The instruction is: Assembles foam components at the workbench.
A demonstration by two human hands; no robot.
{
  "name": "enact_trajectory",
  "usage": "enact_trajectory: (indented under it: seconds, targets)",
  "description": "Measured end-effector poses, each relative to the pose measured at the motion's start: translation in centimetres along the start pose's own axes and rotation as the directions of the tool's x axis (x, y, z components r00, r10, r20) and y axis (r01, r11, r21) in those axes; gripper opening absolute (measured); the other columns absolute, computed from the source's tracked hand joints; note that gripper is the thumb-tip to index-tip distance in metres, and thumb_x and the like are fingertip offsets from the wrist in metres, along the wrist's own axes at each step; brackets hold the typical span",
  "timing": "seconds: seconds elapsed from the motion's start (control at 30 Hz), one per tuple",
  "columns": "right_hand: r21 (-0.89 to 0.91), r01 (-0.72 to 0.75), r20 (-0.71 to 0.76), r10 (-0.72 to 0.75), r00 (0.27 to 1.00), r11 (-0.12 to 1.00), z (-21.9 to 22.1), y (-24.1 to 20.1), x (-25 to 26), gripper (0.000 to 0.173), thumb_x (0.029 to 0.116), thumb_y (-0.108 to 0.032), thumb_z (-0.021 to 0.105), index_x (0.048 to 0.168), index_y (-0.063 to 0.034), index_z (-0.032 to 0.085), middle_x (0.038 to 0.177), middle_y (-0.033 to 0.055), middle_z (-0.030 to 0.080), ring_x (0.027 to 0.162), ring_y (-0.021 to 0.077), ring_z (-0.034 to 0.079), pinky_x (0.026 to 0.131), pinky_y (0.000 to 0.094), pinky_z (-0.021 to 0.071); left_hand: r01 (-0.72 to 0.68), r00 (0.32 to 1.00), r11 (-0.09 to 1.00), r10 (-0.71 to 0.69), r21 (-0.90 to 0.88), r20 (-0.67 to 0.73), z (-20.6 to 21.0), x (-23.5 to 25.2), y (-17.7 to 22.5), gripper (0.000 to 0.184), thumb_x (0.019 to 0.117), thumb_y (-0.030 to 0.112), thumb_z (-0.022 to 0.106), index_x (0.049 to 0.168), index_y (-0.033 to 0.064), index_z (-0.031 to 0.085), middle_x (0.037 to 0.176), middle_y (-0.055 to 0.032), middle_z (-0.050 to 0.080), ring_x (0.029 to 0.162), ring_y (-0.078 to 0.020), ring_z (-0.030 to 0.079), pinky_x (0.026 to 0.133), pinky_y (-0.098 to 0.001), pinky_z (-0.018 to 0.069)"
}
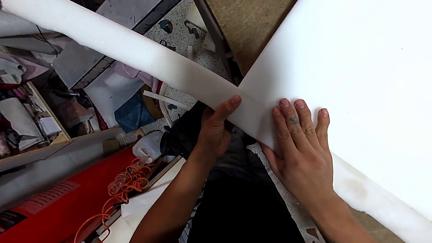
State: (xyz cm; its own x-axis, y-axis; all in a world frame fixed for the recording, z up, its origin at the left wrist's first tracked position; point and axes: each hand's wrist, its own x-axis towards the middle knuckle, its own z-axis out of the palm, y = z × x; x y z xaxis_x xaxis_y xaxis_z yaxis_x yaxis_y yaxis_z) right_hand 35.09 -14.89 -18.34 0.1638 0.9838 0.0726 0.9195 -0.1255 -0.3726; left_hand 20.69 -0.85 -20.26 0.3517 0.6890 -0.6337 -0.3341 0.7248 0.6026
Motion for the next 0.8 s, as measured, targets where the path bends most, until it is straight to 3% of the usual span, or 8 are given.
enact_trajectory:
  seconds: [0.17, 0.27, 0.4, 0.47, 0.57, 0.63, 0.73, 0.8]
  targets:
    - [-0.005, 0.03, -0.004, -0.03, 1.0, 1.0, 0.5, -0.3, 0.6, 0.066, 0.0998, -0.026, 0.06, 0.158, -0.003, 0.039, 0.168, 0.0107, 0.032, 0.157, 0.0288, 0.023, 0.129, 0.0591, 0.0142, 0.015, 1.0, 0.998, -0.014, 0.053, -0.018, 0.5, -0.7, 0.2, 0.038, 0.0916, 0.022, 0.078, 0.124, 0.0105, 0.064, 0.116, -0.0087, 0.071, 0.106, -0.0193, 0.07, 0.095, -0.0411, 0.0589]
    - [0.033, 0.031, -0.03, -0.03, 0.999, 0.999, 0.1, -0.1, 1.1, 0.069, 0.0976, -0.033, 0.063, 0.156, -0.002, 0.042, 0.165, 0.012, 0.037, 0.156, 0.0295, 0.027, 0.129, 0.0592, 0.015, 0.018, 0.999, 0.998, -0.016, 0.059, -0.029, 0.9, -0.9, 0.4, 0.039, 0.0908, 0.022, 0.079, 0.124, 0.0099, 0.064, 0.117, -0.0094, 0.07, 0.107, -0.0201, 0.07, 0.096, -0.0426, 0.0583]
    - [0.11, -0.001, -0.033, 0.005, 0.999, 0.994, -0.4, -0.2, 4.5, 0.1, 0.0823, -0.051, 0.074, 0.158, 0.0012, 0.035, 0.166, 0.0171, 0.032, 0.156, 0.0334, 0.025, 0.127, 0.0636, 0.0132, 0.04, 0.998, 0.989, -0.033, 0.145, -0.051, 1.4, -0.7, 0.9, 0.043, 0.0932, 0.026, 0.076, 0.13, 0.0096, 0.061, 0.119, -0.0109, 0.07, 0.108, -0.0227, 0.07, 0.095, -0.0454, 0.059]
    - [0.124, -0.021, -0.04, 0.026, 0.999, 0.992, 0.0, -0.8, 5.5, 0.1, 0.0774, -0.05, 0.074, 0.155, 0.0035, 0.04, 0.164, 0.0194, 0.035, 0.155, 0.0349, 0.026, 0.127, 0.0625, 0.0129, 0.038, 0.999, 0.979, -0.04, 0.199, 0.008, 1.7, -0.7, 1.0, 0.04, 0.0992, 0.028, 0.068, 0.133, 0.0095, 0.058, 0.121, -0.0101, 0.07, 0.11, -0.0219, 0.069, 0.096, -0.045, 0.0591]
    - [0.077, -0.024, -0.061, 0.028, 0.998, 0.997, 0.2, -1.1, 5.5, 0.087, 0.0804, -0.041, 0.076, 0.15, 0.003, 0.049, 0.159, 0.0209, 0.043, 0.154, 0.0336, 0.03, 0.129, 0.0497, 0.0176, -0.004, 0.997, 0.952, -0.021, 0.307, 0.079, 2.0, -0.5, 0.3, 0.031, 0.1044, 0.033, 0.058, 0.131, 0.0183, 0.061, 0.12, 0.0002, 0.071, 0.109, -0.0123, 0.069, 0.094, -0.0354, 0.0597]
    - [0.097, 0.011, -0.073, -0.003, 0.997, 0.995, 0.2, -0.7, 5.5, 0.088, 0.0787, -0.041, 0.078, 0.15, 0.0014, 0.05, 0.159, 0.0202, 0.044, 0.154, 0.0325, 0.03, 0.129, 0.0462, 0.0175, -0.034, 0.994, 0.943, -0.002, 0.33, 0.108, 1.9, -0.2, 0.0, 0.036, 0.1063, 0.036, 0.053, 0.138, 0.0198, 0.055, 0.127, 0.0018, 0.068, 0.116, -0.0116, 0.066, 0.099, -0.0353, 0.0572]
    - [0.264, 0.009, -0.084, 0.014, 0.996, 0.964, -2.7, 0.4, 4.0, 0.094, 0.0804, -0.052, 0.079, 0.153, -0.0021, 0.047, 0.162, 0.0143, 0.04, 0.155, 0.0261, 0.029, 0.13, 0.0469, 0.018, -0.052, 0.995, 0.944, 0.02, 0.326, 0.101, 1.9, -0.2, 0.4, 0.04, 0.1082, 0.035, 0.049, 0.144, 0.0182, 0.048, 0.133, -0.0003, 0.065, 0.121, -0.0141, 0.064, 0.102, -0.0398, 0.0562]
    - [0.321, -0.116, -0.093, 0.154, 0.984, 0.94, -7.0, 2.0, 0.1, 0.095, 0.0823, -0.052, 0.081, 0.156, -0.0051, 0.043, 0.165, 0.0099, 0.036, 0.156, 0.0217, 0.026, 0.131, 0.0506, 0.0166, -0.058, 0.997, 0.949, 0.039, 0.309, 0.066, 2.2, -0.3, 0.5, 0.037, 0.1081, 0.035, 0.05, 0.142, 0.0197, 0.047, 0.132, 0.0002, 0.064, 0.123, -0.0148, 0.062, 0.104, -0.0422, 0.0543]
